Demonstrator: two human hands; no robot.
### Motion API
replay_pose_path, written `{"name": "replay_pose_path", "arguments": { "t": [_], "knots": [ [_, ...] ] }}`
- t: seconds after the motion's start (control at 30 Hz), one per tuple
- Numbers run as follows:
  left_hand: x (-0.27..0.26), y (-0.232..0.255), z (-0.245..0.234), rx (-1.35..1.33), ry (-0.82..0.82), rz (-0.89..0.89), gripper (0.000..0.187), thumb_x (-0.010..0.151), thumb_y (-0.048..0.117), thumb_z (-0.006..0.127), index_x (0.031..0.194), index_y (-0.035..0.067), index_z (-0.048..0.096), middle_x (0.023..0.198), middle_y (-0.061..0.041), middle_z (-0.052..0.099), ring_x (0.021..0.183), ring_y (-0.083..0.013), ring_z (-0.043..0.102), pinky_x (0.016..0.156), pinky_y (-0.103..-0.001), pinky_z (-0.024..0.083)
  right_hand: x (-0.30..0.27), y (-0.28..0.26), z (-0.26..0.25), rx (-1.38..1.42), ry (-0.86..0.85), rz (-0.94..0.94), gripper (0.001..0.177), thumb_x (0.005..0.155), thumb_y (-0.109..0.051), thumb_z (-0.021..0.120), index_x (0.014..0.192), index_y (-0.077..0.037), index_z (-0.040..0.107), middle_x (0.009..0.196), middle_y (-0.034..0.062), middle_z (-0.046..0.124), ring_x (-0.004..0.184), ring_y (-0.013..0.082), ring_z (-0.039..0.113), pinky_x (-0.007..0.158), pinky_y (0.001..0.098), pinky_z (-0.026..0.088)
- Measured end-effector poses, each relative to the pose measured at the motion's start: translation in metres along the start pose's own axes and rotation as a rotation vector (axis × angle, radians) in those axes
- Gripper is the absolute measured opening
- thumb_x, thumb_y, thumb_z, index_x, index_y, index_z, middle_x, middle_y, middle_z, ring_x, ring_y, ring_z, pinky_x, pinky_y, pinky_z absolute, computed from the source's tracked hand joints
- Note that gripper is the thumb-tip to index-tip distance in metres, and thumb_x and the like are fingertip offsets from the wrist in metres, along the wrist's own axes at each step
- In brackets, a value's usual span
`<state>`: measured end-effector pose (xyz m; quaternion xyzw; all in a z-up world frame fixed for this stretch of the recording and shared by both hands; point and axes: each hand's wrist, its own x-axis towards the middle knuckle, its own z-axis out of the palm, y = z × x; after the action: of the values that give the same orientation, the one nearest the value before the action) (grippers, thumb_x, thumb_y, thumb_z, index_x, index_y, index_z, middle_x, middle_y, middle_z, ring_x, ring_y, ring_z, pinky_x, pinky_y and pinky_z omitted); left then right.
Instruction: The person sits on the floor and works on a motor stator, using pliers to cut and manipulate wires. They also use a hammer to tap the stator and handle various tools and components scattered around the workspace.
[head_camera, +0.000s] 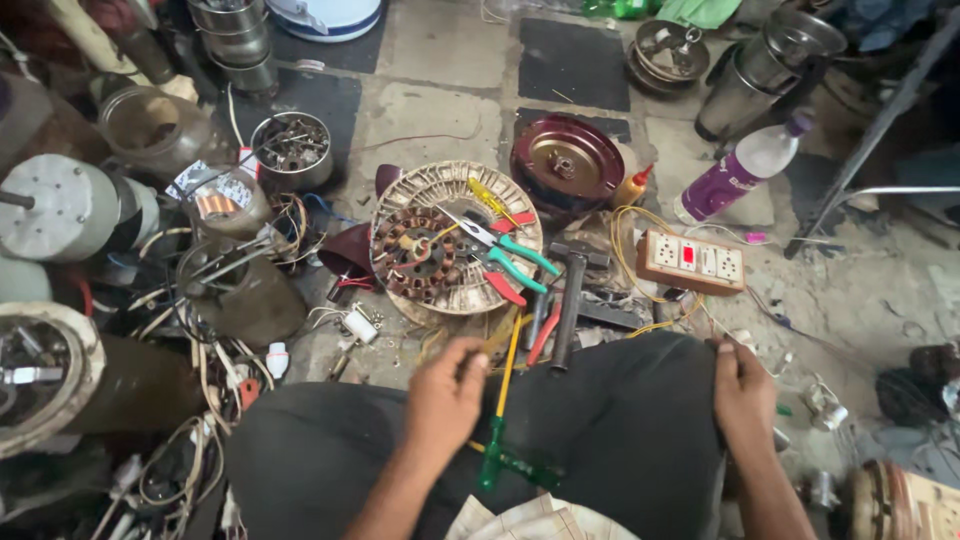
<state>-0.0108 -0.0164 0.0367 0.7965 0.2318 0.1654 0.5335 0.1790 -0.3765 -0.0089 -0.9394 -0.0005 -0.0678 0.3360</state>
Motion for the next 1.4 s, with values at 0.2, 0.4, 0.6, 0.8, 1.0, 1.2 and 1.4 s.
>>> {"name": "replay_pose_path", "arguments": {
  "t": [0.2,0.4,0.6,0.8,1.0,1.2,1.4],
  "knots": [
    [-0.011,0.009,-0.003,0.101,-0.058,0.262,0.021,0.092,0.011,0.061,0.111,0.006,0.068,0.098,-0.018,0.073,0.088,-0.0405,0.069,0.075,-0.048,0.054,0.001,-0.037,0.015,-0.227,0.028,-0.051,0.044,0.106,-0.042,0.052,0.118,-0.004,0.072,0.109,0.0273,0.071,0.103,0.0475,0.066,0.091,0.0517,0.05],
    [-0.019,-0.002,-0.009,0.148,-0.259,0.383,0.024,0.093,0.006,0.057,0.113,0.008,0.07,0.097,-0.014,0.073,0.089,-0.0352,0.07,0.077,-0.048,0.054,0.0,-0.055,0.015,-0.318,0.045,-0.081,0.044,0.107,-0.042,0.05,0.12,-0.005,0.071,0.109,0.0267,0.071,0.103,0.0468,0.066,0.09,0.0537,0.05],
    [-0.019,-0.011,-0.029,0.142,-0.258,0.418,0.028,0.089,0.006,0.059,0.115,0.009,0.071,0.092,-0.011,0.072,0.087,-0.0331,0.068,0.077,-0.046,0.053,-0.013,-0.059,0.009,-0.442,0.087,-0.051,0.044,0.111,-0.041,0.05,0.124,-0.004,0.071,0.111,0.0301,0.07,0.105,0.0506,0.064,0.094,0.0568,0.048],
    [-0.014,-0.018,-0.027,0.122,-0.333,0.445,0.031,0.085,0.005,0.06,0.114,0.007,0.071,0.102,-0.013,0.074,0.092,-0.0356,0.068,0.078,-0.047,0.053,-0.002,-0.044,0.021,-0.436,0.094,-0.092,0.043,0.109,-0.041,0.052,0.122,-0.005,0.072,0.114,0.0297,0.07,0.106,0.0502,0.065,0.093,0.0561,0.049],
    [0.0,0.011,-0.048,-0.085,0.086,0.386,0.027,0.094,0.005,0.057,0.116,0.007,0.072,0.096,-0.014,0.074,0.089,-0.0356,0.069,0.08,-0.045,0.055,0.007,-0.023,0.03,-0.429,0.052,-0.002,0.044,0.105,-0.043,0.053,0.126,-0.008,0.071,0.106,0.0302,0.07,0.103,0.0496,0.065,0.092,0.056,0.05],
    [0.053,0.021,-0.094,0.382,0.16,0.235,0.047,0.09,0.011,0.067,0.137,0.006,0.057,0.128,-0.019,0.063,0.115,-0.04,0.06,0.091,-0.05,0.052,0.009,-0.012,0.032,-0.341,0.055,-0.064,0.043,0.108,-0.042,0.054,0.12,-0.006,0.072,0.106,0.0289,0.071,0.102,0.0478,0.067,0.093,0.0543,0.051],
    [0.141,0.007,-0.064,0.581,0.087,0.092,0.101,0.069,0.048,0.088,0.149,0.009,0.04,0.146,-0.027,0.041,0.131,-0.0488,0.042,0.089,-0.063,0.045,0.007,-0.007,0.03,-0.257,0.051,-0.019,0.043,0.105,-0.041,0.056,0.122,-0.004,0.073,0.108,0.0293,0.071,0.104,0.0457,0.068,0.095,0.0504,0.051]
  ]
}}
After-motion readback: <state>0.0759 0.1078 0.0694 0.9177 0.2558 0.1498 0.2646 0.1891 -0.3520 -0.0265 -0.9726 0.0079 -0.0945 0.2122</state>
